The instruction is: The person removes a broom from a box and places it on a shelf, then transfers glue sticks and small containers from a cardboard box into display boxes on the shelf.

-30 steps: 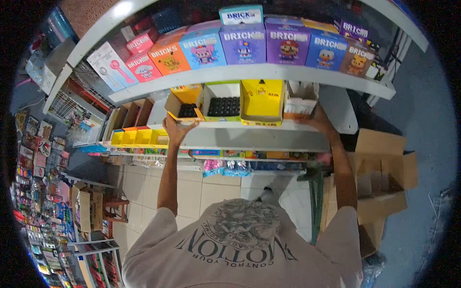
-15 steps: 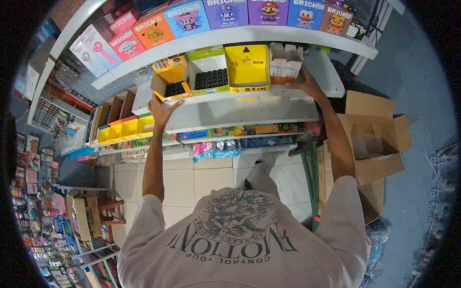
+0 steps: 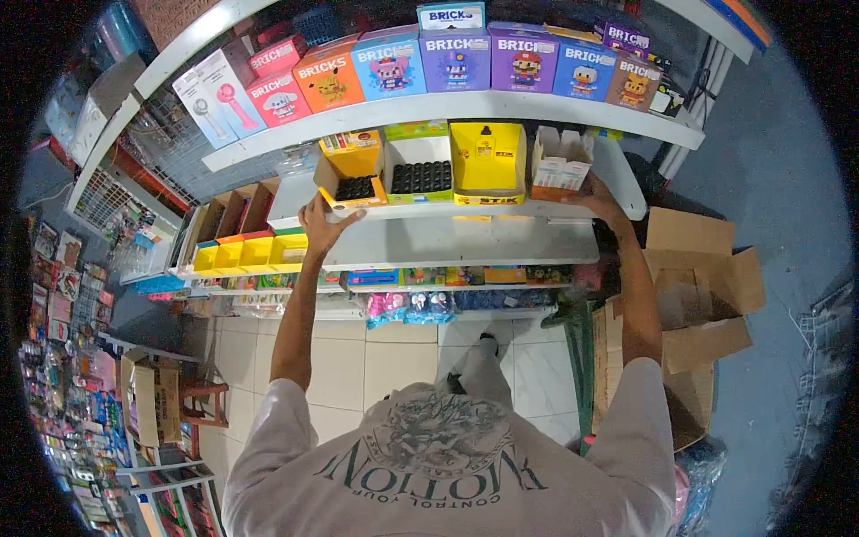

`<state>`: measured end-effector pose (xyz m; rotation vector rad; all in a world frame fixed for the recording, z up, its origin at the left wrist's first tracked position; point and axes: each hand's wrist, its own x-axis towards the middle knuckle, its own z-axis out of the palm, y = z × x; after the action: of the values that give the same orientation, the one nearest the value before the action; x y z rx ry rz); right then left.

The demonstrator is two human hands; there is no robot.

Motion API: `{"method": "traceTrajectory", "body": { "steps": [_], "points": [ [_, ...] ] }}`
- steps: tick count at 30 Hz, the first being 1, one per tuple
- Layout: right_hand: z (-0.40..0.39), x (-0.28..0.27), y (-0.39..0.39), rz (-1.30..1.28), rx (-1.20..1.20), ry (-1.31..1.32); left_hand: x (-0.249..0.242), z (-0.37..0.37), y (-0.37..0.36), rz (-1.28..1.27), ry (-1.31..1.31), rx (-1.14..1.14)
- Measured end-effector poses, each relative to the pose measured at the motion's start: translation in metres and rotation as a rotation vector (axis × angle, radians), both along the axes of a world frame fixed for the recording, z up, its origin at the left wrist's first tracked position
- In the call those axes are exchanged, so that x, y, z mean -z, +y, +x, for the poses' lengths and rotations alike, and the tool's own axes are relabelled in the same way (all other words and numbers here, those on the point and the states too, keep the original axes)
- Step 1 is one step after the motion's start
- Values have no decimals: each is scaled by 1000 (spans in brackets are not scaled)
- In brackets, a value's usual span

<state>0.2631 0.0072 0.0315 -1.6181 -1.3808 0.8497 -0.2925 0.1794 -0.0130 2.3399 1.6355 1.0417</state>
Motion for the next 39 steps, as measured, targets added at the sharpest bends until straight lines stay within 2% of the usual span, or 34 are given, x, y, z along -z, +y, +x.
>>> {"method": "traceTrajectory", "body": {
  "steps": [4, 6, 7, 10, 14, 17, 20, 33, 39],
  "points": [
    [20, 9, -1, 12, -54, 23, 5, 2, 3, 13, 85, 2],
    [6, -5, -5, -14, -47, 1, 5, 5, -2, -30, 57, 24],
    [-1, -15, -7, 0, -88, 77, 5, 6, -3, -42, 46, 21],
    [2, -18, -9, 38, -65, 57, 4, 10, -4, -43, 21, -2],
    [16, -10, -5, -60, 14, -21, 4, 14, -7, -84, 28, -19],
    [15, -15, -12, 63, -33, -20, 3, 16, -7, -101, 29, -18],
    [4, -33, -22, -59, 46, 3, 1, 22, -11, -96, 80, 1],
    [30, -14, -15, -47, 12, 127, -8, 46, -20, -139, 248, 42],
    [38, -6, -17, -16, 32, 144, -12, 47, -20, -192, 200, 53]
  ]
}}
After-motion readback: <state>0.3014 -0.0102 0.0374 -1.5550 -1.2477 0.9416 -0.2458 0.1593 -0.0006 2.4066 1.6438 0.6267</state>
